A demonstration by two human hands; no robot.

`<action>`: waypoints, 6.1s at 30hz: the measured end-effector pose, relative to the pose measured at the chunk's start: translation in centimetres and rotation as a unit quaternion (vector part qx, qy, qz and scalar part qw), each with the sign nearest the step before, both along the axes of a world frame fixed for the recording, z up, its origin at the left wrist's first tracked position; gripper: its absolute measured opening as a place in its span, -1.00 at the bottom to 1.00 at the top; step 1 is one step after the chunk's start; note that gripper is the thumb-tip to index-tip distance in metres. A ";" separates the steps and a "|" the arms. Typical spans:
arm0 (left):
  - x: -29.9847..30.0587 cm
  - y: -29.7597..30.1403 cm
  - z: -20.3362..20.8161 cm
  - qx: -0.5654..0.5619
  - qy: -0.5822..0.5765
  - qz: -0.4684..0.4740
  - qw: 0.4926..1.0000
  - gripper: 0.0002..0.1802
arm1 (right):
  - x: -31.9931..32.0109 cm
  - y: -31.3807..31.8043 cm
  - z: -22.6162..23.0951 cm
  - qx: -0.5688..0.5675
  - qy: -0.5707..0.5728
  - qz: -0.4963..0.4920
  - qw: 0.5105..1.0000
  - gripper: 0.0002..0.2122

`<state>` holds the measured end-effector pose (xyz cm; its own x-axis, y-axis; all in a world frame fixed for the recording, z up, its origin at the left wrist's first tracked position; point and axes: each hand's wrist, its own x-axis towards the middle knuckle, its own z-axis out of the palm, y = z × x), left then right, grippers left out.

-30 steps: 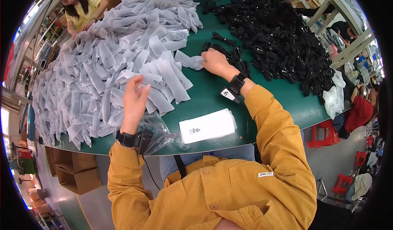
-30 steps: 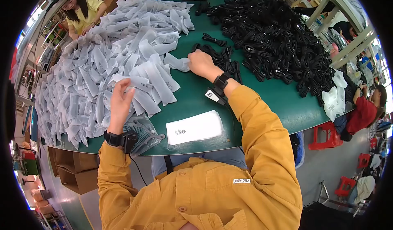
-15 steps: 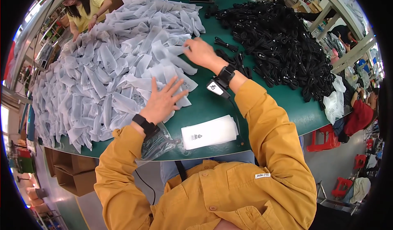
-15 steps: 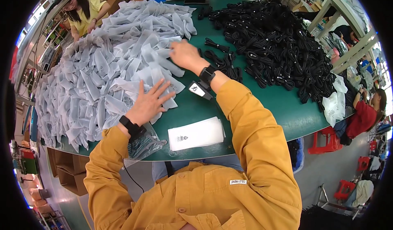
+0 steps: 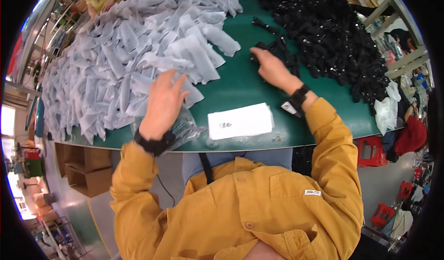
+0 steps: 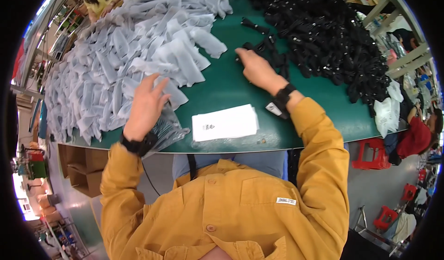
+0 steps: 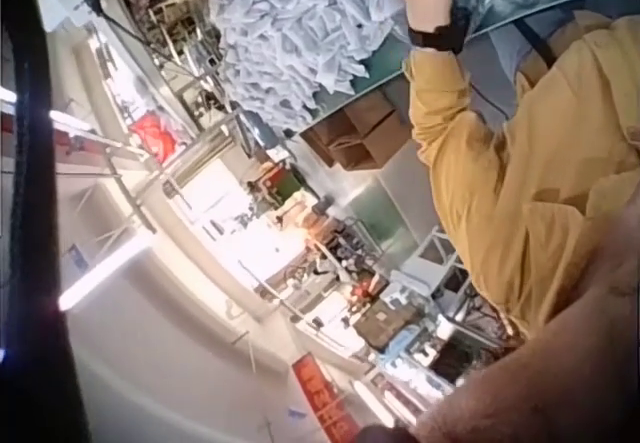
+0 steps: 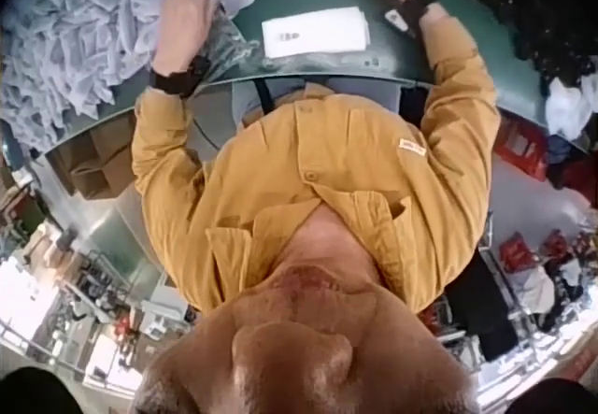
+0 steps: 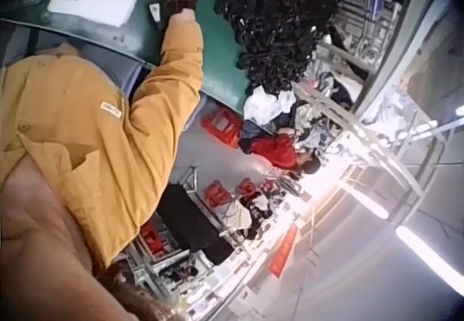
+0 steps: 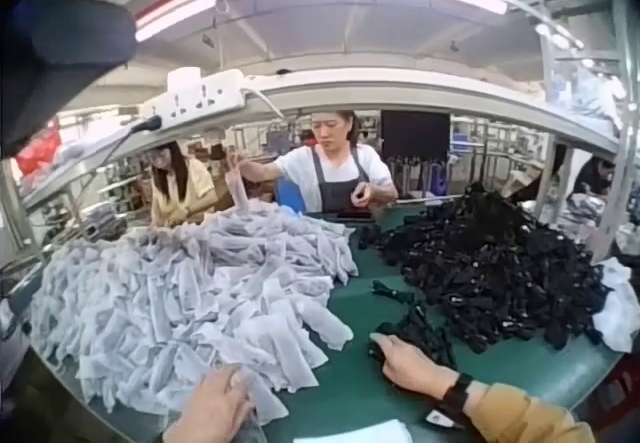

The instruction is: The person gathers a pile of plastic bags, picks up a black cable, and slides it into one of the bags. This process is repeated with additional cables and plastic bags, one at a time.

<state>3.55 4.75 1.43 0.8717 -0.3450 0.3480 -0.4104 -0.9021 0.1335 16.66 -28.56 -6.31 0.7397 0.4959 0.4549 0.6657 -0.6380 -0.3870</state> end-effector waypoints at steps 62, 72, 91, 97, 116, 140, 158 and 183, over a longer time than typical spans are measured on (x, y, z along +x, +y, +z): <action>-4.3 -16.0 -7.1 -0.314 0.205 -0.086 0.923 -0.91 | -20.2 -5.0 1.7 0.027 -0.068 -0.092 0.993 -0.64; -4.6 -16.3 -5.0 -0.295 0.077 -0.188 0.934 -0.88 | -19.6 -4.2 1.5 0.313 0.535 -0.056 0.783 -0.77; -1.9 -13.8 -2.4 -0.644 0.303 -0.147 0.687 -0.95 | -18.5 -1.3 6.0 0.313 0.077 0.021 0.946 -0.70; 3.1 -6.9 0.8 -0.647 0.014 0.062 0.759 -0.83 | -14.0 -3.8 4.5 0.156 0.013 -0.070 0.985 -0.67; -4.5 -17.6 -7.4 -0.222 0.120 -0.108 0.962 -0.89 | -17.3 -7.9 1.2 0.175 0.245 -0.182 0.936 -0.85; -3.9 -15.9 -6.4 -0.300 0.102 -0.116 0.941 -0.95 | -22.1 -7.4 2.9 0.185 0.286 -0.060 0.938 -0.89; -4.3 -14.3 -7.8 -0.377 0.268 -0.051 0.885 -0.90 | -21.7 -5.9 2.0 0.190 0.161 -0.124 0.960 -0.84; -1.7 -11.0 -1.2 -0.629 0.292 -0.028 0.720 -0.94 | -18.0 -1.3 5.5 0.231 0.022 0.025 0.972 -0.63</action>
